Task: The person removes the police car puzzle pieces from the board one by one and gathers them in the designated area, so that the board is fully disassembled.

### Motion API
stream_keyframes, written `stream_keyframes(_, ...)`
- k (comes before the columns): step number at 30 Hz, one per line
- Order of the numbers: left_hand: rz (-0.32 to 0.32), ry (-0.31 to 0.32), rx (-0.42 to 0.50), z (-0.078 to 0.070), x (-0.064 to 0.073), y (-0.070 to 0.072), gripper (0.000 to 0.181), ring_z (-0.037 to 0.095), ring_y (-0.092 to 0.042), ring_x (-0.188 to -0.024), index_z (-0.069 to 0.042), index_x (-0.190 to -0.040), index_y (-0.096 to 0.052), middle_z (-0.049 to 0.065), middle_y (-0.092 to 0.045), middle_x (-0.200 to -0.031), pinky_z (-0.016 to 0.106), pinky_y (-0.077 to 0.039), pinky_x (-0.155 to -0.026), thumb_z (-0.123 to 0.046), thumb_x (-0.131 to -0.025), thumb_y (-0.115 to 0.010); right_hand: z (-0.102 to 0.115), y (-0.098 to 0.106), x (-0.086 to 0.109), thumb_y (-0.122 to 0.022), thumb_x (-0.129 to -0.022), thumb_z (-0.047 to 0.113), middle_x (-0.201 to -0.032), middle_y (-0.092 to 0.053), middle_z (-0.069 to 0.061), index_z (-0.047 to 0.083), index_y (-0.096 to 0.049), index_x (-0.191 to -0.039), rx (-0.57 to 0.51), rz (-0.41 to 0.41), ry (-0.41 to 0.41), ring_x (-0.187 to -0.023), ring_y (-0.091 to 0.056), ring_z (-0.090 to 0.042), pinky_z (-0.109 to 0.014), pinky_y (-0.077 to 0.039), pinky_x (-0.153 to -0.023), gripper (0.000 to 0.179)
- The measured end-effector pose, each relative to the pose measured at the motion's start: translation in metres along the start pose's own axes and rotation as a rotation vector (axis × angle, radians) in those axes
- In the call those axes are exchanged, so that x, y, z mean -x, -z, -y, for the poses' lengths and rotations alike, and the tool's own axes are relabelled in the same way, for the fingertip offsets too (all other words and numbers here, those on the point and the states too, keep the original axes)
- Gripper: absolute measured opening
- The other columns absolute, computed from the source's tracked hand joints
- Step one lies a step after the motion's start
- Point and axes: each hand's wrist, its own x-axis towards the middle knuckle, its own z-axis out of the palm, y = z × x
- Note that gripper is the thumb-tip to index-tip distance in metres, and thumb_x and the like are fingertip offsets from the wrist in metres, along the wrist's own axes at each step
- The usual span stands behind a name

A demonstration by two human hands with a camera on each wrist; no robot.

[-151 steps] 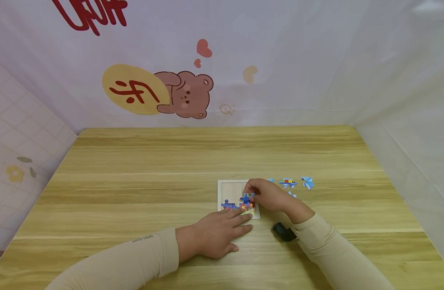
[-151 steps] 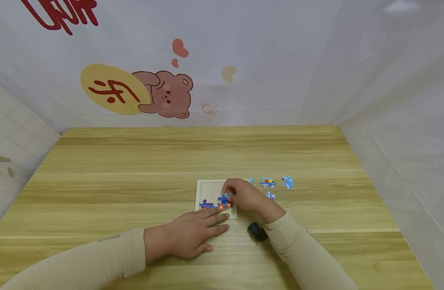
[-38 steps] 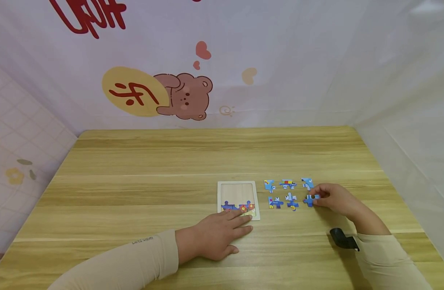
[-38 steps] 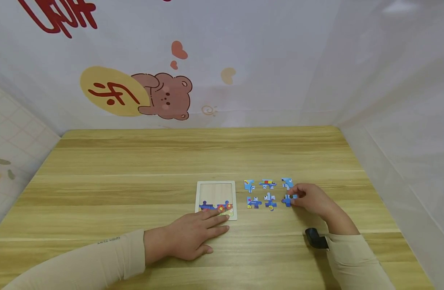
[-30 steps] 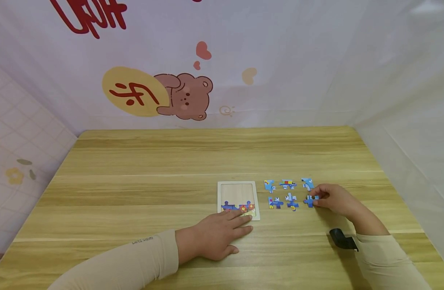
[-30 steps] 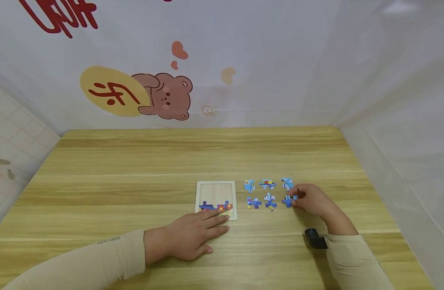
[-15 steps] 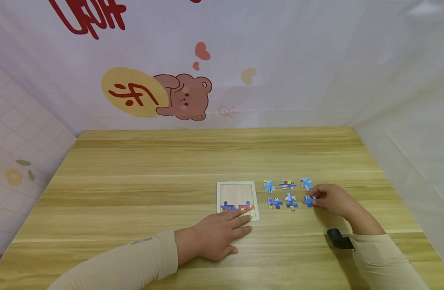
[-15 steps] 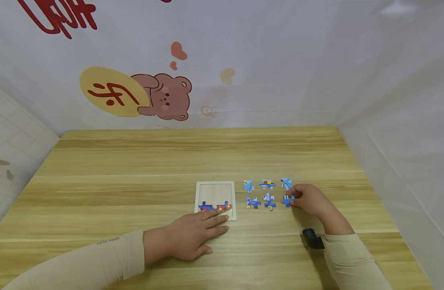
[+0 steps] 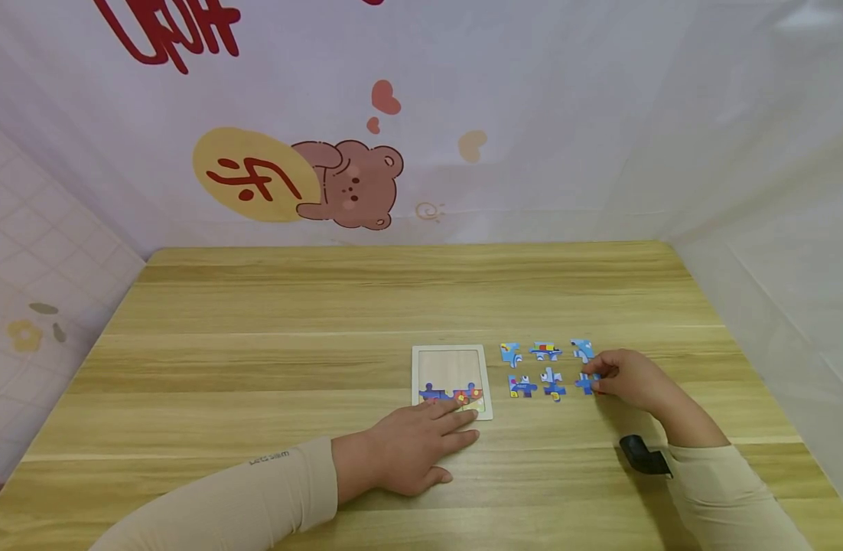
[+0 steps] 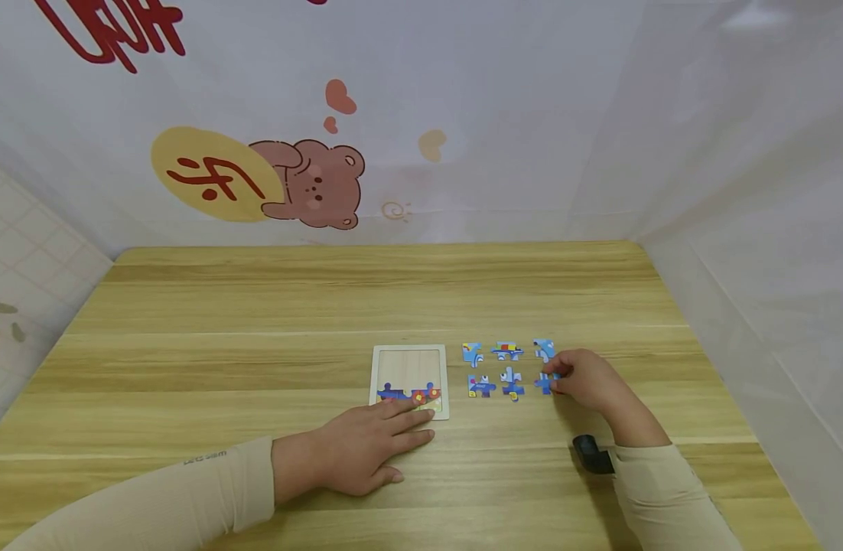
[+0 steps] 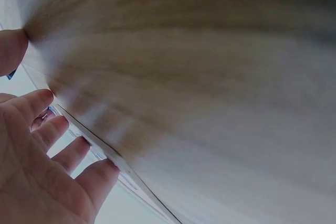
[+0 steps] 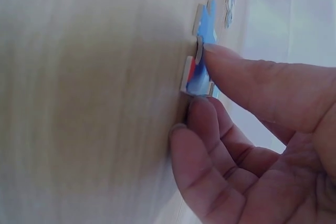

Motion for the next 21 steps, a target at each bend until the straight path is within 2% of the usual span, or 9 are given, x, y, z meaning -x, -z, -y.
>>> stream_keyframes(9, -0.029, -0.010, -0.002, -0.0008, 0.0006, 0.0003, 0.059, 0.023, -0.031, -0.142, -0.023, -0.148, -0.040, 0.000, -0.034, -0.155, 0.033, -0.033, -0.110, -0.048, -0.096, -0.051, 0.0006, 0.0002, -0.0001, -0.065, -0.084, -0.005, -0.092, -0.064, -0.012, -0.008, -0.065, -0.099, -0.008, 0.005, -0.013, -0.081, -0.060, -0.019, -0.031, -0.050, -0.067, 0.015)
stream_keyframes(16, -0.016, -0.008, 0.007, -0.0009, 0.0012, 0.0005, 0.059, 0.022, -0.029, -0.143, -0.023, -0.149, -0.040, 0.000, -0.032, -0.155, 0.033, -0.034, -0.110, -0.048, -0.096, -0.050, 0.0017, 0.0015, 0.0004, -0.065, -0.085, -0.003, -0.094, -0.064, -0.014, -0.009, -0.064, -0.101, -0.014, -0.003, -0.015, -0.081, -0.060, -0.020, -0.031, -0.050, -0.067, 0.017)
stream_keyframes(21, -0.004, -0.012, 0.008, -0.0005, 0.0006, -0.0001, 0.059, 0.022, -0.028, -0.143, -0.023, -0.149, -0.038, -0.001, -0.031, -0.156, 0.034, -0.033, -0.111, -0.048, -0.097, -0.048, 0.0049, 0.0037, 0.0016, -0.067, -0.086, 0.003, -0.099, -0.064, -0.020, -0.008, -0.064, -0.103, 0.043, -0.045, 0.000, -0.089, -0.061, -0.031, -0.042, -0.051, -0.074, 0.020)
